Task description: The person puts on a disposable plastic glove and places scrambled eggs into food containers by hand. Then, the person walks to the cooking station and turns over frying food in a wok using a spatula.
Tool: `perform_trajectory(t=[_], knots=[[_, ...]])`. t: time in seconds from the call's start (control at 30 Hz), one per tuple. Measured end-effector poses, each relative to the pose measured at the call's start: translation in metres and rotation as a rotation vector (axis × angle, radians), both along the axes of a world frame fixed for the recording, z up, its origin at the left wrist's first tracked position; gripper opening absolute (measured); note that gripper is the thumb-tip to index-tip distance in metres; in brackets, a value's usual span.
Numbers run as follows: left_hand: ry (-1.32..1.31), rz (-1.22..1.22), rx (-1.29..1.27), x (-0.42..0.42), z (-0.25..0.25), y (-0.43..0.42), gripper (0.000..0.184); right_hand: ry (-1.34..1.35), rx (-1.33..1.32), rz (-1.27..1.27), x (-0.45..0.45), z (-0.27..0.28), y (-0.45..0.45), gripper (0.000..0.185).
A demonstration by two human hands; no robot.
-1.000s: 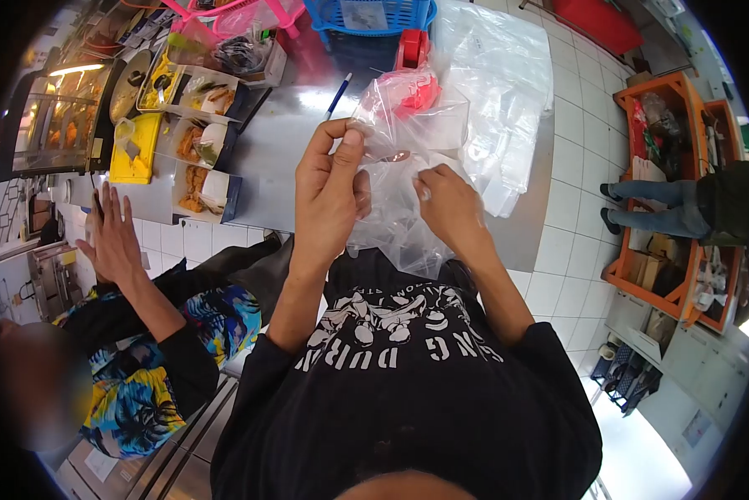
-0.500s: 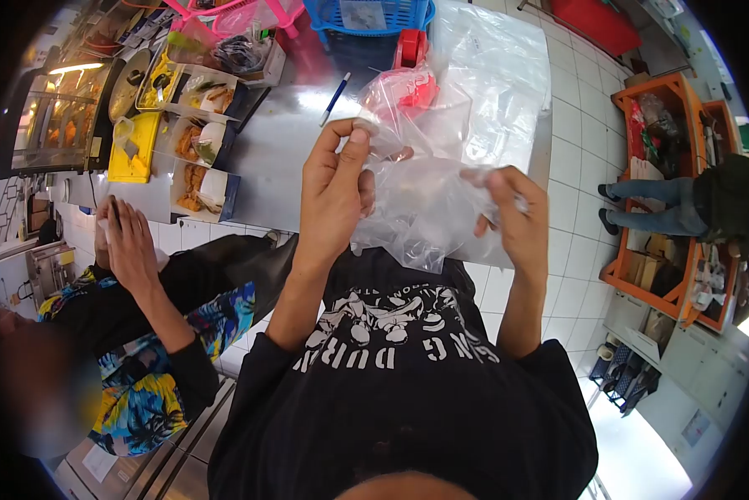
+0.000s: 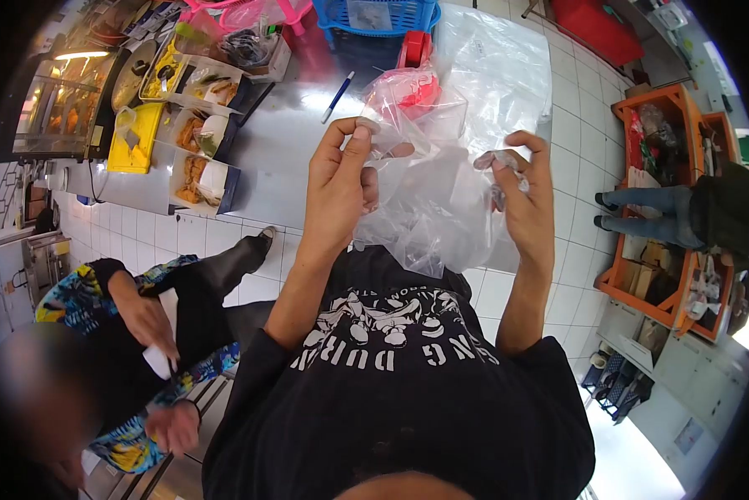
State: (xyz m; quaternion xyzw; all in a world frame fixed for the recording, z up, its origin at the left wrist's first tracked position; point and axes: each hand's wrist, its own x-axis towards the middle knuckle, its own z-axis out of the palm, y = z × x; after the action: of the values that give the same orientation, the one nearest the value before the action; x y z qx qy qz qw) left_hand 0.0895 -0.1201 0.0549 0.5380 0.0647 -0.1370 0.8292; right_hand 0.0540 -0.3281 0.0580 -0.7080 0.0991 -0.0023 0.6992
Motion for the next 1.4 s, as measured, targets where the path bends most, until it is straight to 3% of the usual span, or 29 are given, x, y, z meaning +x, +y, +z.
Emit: perform_trajectory(t=[0.07,0.13,0.2,0.27,0.3,0.43,0.5,0.53,0.6,0.67,0.73,0.83,0.93,1.13,1.27,1.33,1.37,1.4], knots=[[-0.001,0.017,-0.005,0.0,0.001,-0.001,0.019,-0.047,-0.06,0.013,0.003,-0.018,0.001,0.013],[0.008,-0.003,-0.008,-0.002,-0.001,0.0,0.018,-0.111,-0.109,0.361,0.003,-0.039,0.001,0.015],[0.016,0.018,0.002,-0.003,0.004,-0.003,0.018,0.04,-0.094,0.318,0.003,-0.047,0.018,0.014],[0.022,0.037,0.01,-0.003,0.005,-0.003,0.018,-0.022,-0.625,0.444,0.004,-0.05,0.023,0.018],[0.004,0.022,0.019,-0.003,0.004,0.0,0.018,0.067,-0.705,0.408,0.005,-0.043,0.025,0.021],[-0.001,0.049,-0.005,-0.002,0.006,0.0,0.018,0.026,-0.768,0.325,0.008,-0.028,0.022,0.02],[-0.005,0.039,-0.007,-0.003,0.005,0.0,0.018,-0.159,-0.422,0.289,0.008,-0.031,0.016,0.015],[-0.007,0.031,-0.008,-0.002,0.004,0.0,0.019,-0.161,-0.423,0.29,0.008,-0.029,0.012,0.015],[-0.011,0.03,0.0,-0.003,0.001,0.001,0.019,0.023,-0.12,0.278,0.009,-0.02,0.002,0.018],[-0.01,0.026,0.008,-0.004,0.001,0.0,0.019,0.035,-0.175,0.288,0.01,-0.022,-0.007,0.026],[0.0,0.028,0.004,-0.004,0.004,-0.003,0.018,-0.259,-0.497,0.353,0.013,-0.034,-0.011,0.022],[0.005,0.023,0.018,-0.005,0.005,-0.004,0.017,-0.093,-0.689,0.214,0.008,-0.034,0.003,0.011],[0.015,0.005,-0.002,-0.006,0.005,-0.004,0.018,0.006,-0.918,0.194,0.007,-0.038,0.01,0.019],[0.002,0.02,-0.013,-0.006,0.006,-0.004,0.018,-0.065,-0.943,0.042,0.008,-0.042,0.014,0.042],[0.022,0.016,-0.026,-0.004,0.001,-0.002,0.017,-0.224,-0.765,0.009,0.007,-0.032,0.0,0.039],[0.011,0.011,-0.033,-0.004,0.001,-0.003,0.017,-0.187,-0.256,-0.059,0.009,-0.023,-0.01,0.033],[0.013,0.007,-0.034,-0.003,0.002,-0.002,0.017,-0.185,-0.258,-0.062,0.01,-0.017,-0.011,0.033],[0.016,-0.004,-0.037,-0.003,0.003,-0.003,0.017,-0.17,0.011,-0.162,0.011,-0.009,-0.012,0.032]])
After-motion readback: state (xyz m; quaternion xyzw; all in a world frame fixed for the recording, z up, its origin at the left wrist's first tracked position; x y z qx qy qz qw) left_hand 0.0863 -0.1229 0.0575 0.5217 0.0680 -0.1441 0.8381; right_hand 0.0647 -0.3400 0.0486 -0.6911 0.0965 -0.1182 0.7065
